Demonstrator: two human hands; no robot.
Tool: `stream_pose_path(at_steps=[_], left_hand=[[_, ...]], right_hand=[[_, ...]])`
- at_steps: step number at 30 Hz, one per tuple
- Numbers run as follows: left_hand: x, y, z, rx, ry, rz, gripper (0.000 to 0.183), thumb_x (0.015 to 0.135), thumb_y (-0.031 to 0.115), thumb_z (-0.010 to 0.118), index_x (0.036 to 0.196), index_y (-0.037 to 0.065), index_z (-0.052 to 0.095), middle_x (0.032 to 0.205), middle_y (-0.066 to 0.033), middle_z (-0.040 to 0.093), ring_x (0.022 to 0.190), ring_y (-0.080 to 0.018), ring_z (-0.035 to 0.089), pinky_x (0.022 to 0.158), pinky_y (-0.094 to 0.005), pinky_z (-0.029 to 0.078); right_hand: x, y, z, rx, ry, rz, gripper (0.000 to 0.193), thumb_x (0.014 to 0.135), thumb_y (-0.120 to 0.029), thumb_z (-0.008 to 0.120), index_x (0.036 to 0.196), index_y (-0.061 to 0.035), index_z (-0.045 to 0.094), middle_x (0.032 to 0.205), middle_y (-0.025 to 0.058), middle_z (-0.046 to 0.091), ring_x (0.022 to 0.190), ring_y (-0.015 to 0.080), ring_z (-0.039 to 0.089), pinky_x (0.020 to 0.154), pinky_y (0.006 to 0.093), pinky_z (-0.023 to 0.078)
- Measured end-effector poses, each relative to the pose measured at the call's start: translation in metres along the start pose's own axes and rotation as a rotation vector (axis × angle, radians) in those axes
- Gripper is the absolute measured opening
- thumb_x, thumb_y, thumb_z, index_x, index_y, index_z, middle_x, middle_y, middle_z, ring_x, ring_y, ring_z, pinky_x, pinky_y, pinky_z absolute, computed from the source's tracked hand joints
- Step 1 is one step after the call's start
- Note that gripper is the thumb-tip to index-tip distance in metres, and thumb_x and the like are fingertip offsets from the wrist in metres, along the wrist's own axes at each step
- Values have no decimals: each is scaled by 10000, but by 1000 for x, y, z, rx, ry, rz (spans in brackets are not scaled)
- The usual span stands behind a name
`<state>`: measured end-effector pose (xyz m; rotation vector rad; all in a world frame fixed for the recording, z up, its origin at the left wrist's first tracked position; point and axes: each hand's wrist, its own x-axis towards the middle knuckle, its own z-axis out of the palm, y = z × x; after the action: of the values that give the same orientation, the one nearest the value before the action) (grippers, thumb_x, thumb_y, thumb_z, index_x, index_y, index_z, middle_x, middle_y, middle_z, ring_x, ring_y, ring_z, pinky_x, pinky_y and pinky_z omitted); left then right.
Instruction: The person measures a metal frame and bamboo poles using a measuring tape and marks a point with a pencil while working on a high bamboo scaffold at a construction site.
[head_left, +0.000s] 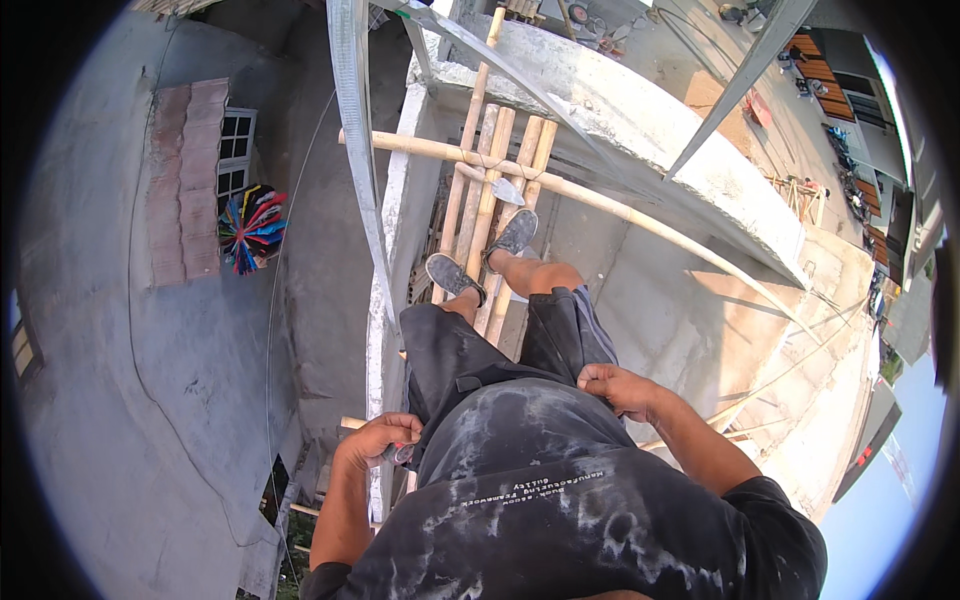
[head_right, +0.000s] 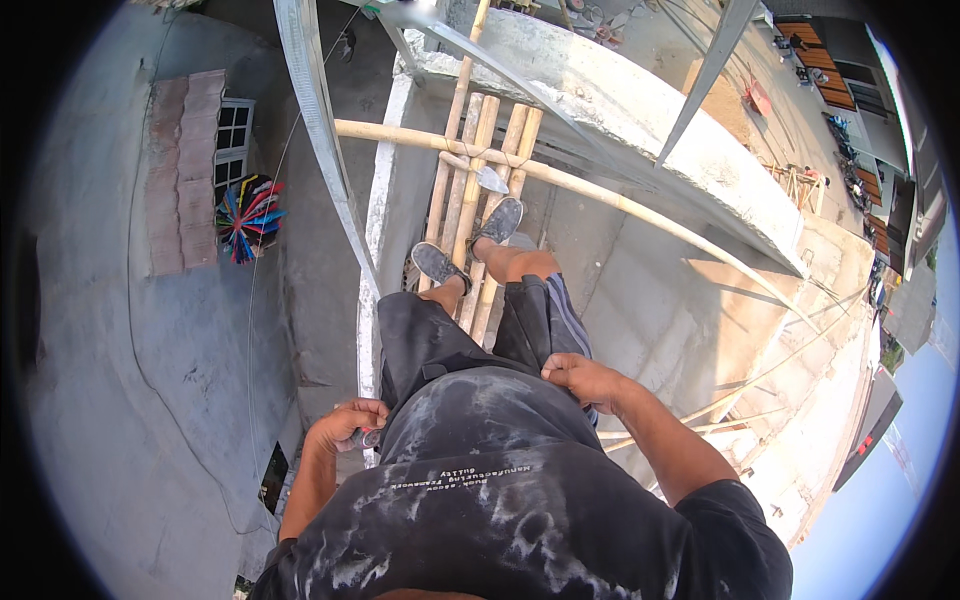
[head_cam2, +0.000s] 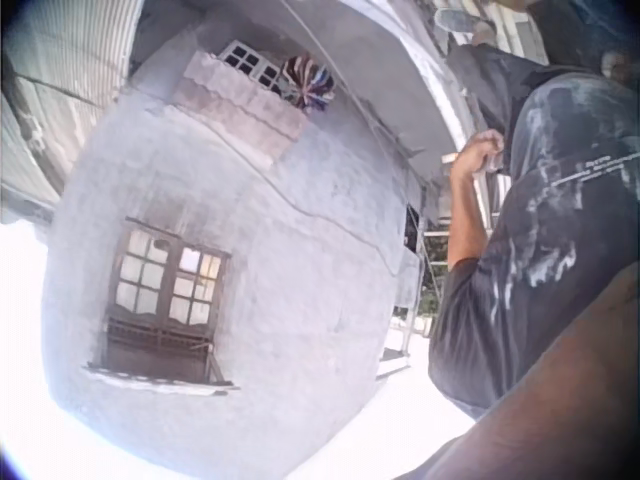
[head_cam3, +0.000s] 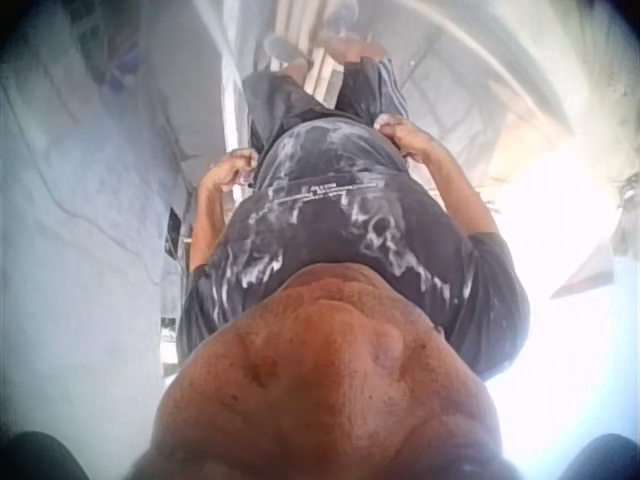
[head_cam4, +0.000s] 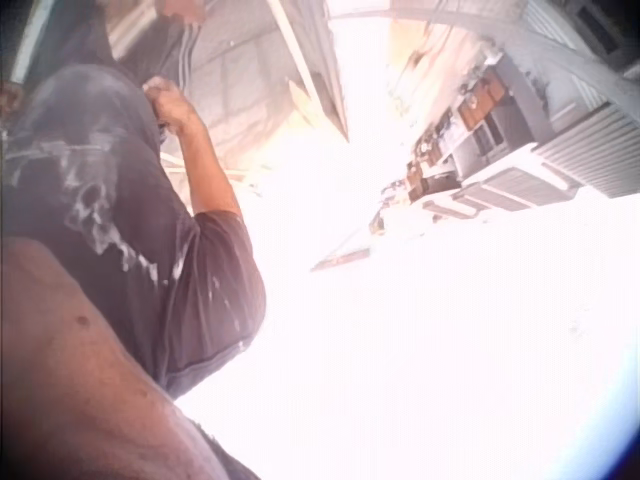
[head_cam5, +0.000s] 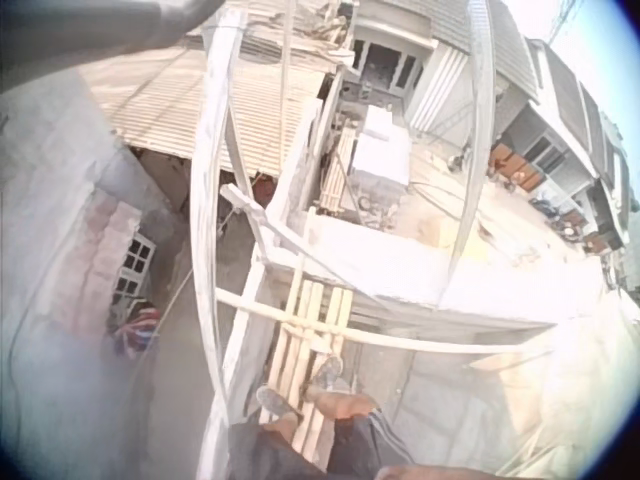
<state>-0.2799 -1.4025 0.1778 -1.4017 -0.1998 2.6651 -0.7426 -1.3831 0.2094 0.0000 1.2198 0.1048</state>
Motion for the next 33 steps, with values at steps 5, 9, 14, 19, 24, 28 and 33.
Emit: stream_pose_path(at_steps=[5, 9, 14, 19, 24, 28, 33], left_hand=[[44, 71, 38, 139, 61, 53, 136, 873, 141, 680, 970, 51, 644, 804, -18, 614, 610, -112, 594, 564, -256, 477], [142, 162, 74, 355, 270, 241, 247, 968, 265, 596, 1103, 62, 557, 836, -45, 574, 651, -161, 620, 562, -295, 494], [294, 280, 103, 911, 494, 456, 608, 1005, 463, 525, 1341, -25, 391, 1056, -271, 660, 953, -365, 697, 848, -443, 546], [434, 394, 67, 1226, 651, 607, 777, 981, 549, 498, 1441, -43, 292, 1232, -389, 600, 1176, -476, 613, 1027, -484, 462], [519, 477, 8, 1467, 658, 632, 839, 977, 621, 503, 1423, -69, 336, 950, -275, 706, 1068, -410, 686, 953, -469, 499], [541, 523, -36, 1793, 894, 393, 781, 965, 604, 518, 1354, -72, 484, 1122, -349, 663, 1140, -411, 653, 997, -473, 490], [483, 585, -134, 2172, 1089, 270, 406, 891, 356, 646, 1065, -7, 699, 1096, -191, 711, 985, -386, 689, 866, -450, 537]], right_hand=[[35, -45, -40, 160, -170, -5, 95, 997, -246, 621, 939, -173, 604, 750, -103, 517, 627, 23, 468, 500, 209, 333], [111, -93, -61, -268, -58, -277, 160, 992, -244, 638, 921, -104, 666, 740, -81, 576, 596, 45, 486, 519, 245, 358], [226, -221, -92, -107, 288, -542, 180, 979, -199, 614, 910, -45, 677, 746, -22, 619, 589, 54, 496, 513, 245, 363], [385, -312, -188, 12, -19, -654, 100, 872, -59, 601, 936, -47, 677, 778, 0, 645, 531, 42, 445, 447, 220, 296], [523, -379, -257, 118, -281, -687, 145, 837, 7, 621, 959, -68, 641, 785, -1, 632, 546, 41, 440, 442, 196, 272], [608, -422, -266, 183, -262, -734, 136, 908, -80, 715, 973, -81, 596, 786, -7, 602, 567, 38, 453, 436, 192, 291], [668, -464, -259, 513, -143, -968, 170, 949, -145, 717, 992, -71, 571, 815, 18, 599, 566, 51, 475, 432, 200, 333]])
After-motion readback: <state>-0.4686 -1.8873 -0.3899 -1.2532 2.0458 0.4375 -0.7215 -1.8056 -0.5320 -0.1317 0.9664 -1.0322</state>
